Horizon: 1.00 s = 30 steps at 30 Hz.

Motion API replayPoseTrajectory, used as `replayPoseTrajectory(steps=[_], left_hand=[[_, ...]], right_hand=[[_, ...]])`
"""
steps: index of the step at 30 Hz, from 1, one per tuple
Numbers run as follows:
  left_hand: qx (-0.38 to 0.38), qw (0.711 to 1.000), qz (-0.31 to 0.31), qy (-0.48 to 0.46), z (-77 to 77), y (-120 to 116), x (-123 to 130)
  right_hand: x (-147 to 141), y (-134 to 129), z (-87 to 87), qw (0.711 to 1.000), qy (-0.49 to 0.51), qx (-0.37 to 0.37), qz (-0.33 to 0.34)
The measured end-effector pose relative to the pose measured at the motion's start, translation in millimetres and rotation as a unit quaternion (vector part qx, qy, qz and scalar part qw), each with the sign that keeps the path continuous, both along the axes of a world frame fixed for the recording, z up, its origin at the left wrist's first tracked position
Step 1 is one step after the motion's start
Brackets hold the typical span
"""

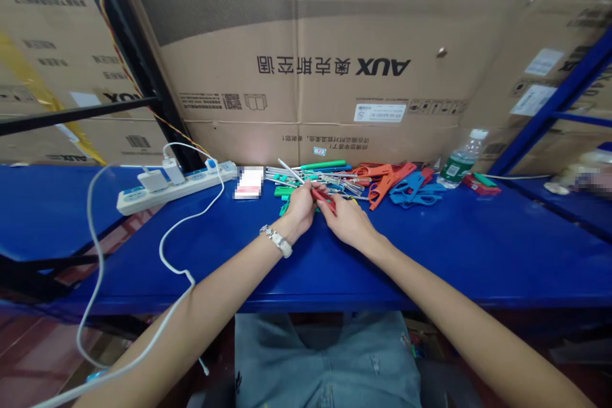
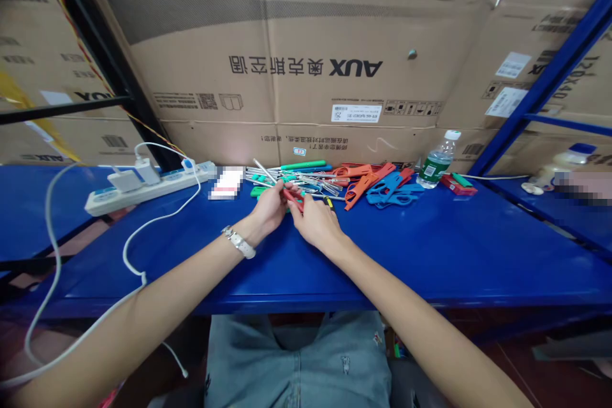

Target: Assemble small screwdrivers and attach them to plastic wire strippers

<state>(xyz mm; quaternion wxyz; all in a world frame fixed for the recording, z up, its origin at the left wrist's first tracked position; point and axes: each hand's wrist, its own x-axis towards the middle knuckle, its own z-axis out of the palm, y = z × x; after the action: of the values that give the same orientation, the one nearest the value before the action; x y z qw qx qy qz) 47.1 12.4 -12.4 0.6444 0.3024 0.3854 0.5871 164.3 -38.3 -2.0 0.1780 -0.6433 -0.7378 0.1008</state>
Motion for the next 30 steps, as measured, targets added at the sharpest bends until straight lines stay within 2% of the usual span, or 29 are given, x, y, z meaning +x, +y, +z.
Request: replayPoseTrajectory(steps=[4, 6, 9, 13, 15, 20, 23, 27, 28, 30], left_hand=[[-0.001, 0.992, 0.078, -0.095, 7.4, 10.7, 26.1], [-0.011, 0.992, 0.065, -0.108, 7.1, 12.5, 28.7], [-0.022, 0.994, 0.015, -0.104, 3.5, 11.7, 24.3], [-0.008, 0.996, 0.020, -0.082, 1.2, 8.5, 19.7], [-0.004, 0.996, 0.041, -0.076, 2.9, 7.0, 21.6], [0.009, 0.988, 0.141, -0.066, 11.6, 8.0, 25.4], [0.052, 0.986, 0.155, -0.030, 17.4, 13.9, 16.4], [0.052, 0.969, 0.239, -0.018, 25.6, 25.2, -7.3], [0.044, 0.969, 0.239, -0.035, 27.6, 27.7, -13.1], [0.039, 0.979, 0.183, -0.077, 31.1, 31.2, -22.5]], right_hand=[[-2.7, -0.7, 6.5, 1.000, 0.003, -0.009, -0.019], [-1.8, -1.1, 8.0, 1.000, 0.002, -0.011, -0.028], [-1.2, -1.6, 6.9, 1.000, -0.001, -0.006, -0.030], [-3.8, -2.0, 5.3, 0.999, -0.007, -0.006, -0.033], [-6.7, -2.0, 6.3, 0.999, -0.014, -0.008, -0.037], [-20.0, -0.8, 12.0, 0.999, -0.034, 0.001, -0.024], [-29.5, -3.1, 12.4, 0.999, -0.021, 0.009, -0.027], [-34.7, -12.3, 6.7, 1.000, -0.010, -0.002, -0.008], [-34.1, -14.4, 5.3, 1.000, -0.009, -0.006, -0.006], [-31.1, -17.0, 3.8, 1.000, -0.007, -0.012, -0.013]])
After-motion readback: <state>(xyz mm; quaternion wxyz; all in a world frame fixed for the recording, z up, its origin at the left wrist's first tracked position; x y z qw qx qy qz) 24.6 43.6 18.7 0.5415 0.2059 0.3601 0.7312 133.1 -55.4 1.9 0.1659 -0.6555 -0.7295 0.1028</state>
